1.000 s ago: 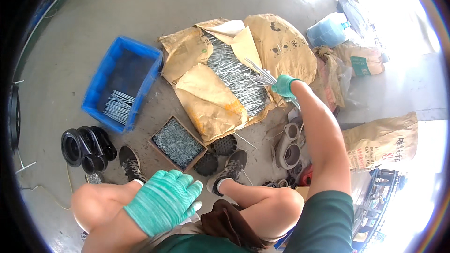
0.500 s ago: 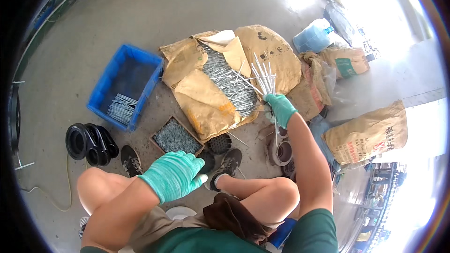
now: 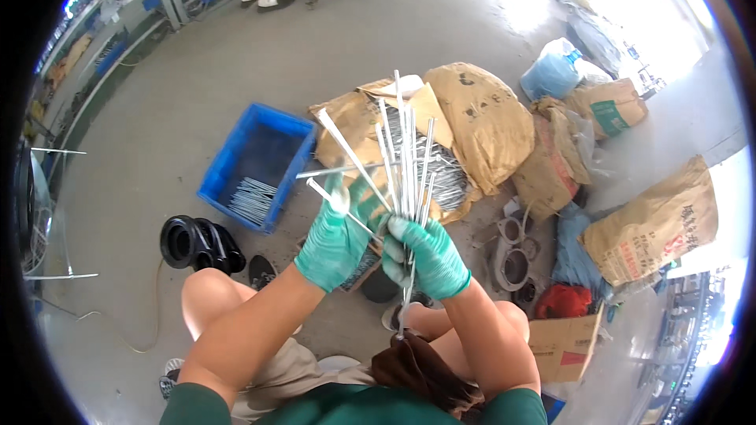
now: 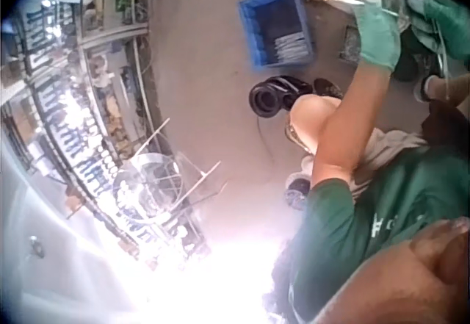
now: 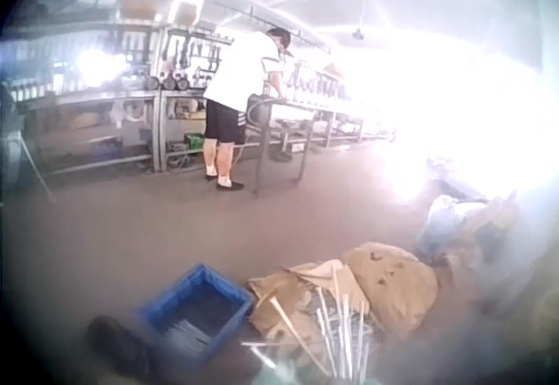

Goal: The person picks up metal rods from a large bag and sorts them into a blue container, handling them by hand and in small bundles.

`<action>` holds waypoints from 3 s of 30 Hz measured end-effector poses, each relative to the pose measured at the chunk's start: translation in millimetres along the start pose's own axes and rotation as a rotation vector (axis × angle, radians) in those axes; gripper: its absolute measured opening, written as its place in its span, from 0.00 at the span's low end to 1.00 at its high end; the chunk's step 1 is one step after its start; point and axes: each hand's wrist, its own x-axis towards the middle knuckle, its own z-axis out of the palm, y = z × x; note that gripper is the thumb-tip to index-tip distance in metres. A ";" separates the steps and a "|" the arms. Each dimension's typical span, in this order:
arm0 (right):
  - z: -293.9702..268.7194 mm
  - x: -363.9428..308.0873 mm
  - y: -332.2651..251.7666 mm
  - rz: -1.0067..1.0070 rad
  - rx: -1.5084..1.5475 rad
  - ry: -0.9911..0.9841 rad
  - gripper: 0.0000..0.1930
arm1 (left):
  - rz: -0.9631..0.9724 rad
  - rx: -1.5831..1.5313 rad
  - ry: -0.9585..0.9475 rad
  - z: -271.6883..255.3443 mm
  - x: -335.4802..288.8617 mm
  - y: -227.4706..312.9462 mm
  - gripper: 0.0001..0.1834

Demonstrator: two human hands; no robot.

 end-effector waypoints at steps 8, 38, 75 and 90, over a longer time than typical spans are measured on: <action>34.0 4.3 7.4 0.098 -0.034 -0.007 0.15 | 0.031 -0.216 0.182 8.8 3.3 34.8 0.17; 25.8 20.3 19.1 0.350 -0.155 -0.308 0.17 | -0.007 -0.089 0.117 19.9 -4.1 44.3 0.58; 28.2 58.4 56.8 0.103 0.546 -0.135 0.24 | 0.343 0.529 -0.001 57.6 -24.2 61.0 0.12; 20.7 61.1 63.9 0.052 0.773 -0.496 0.16 | 0.354 0.916 -0.096 43.4 -35.7 40.2 0.17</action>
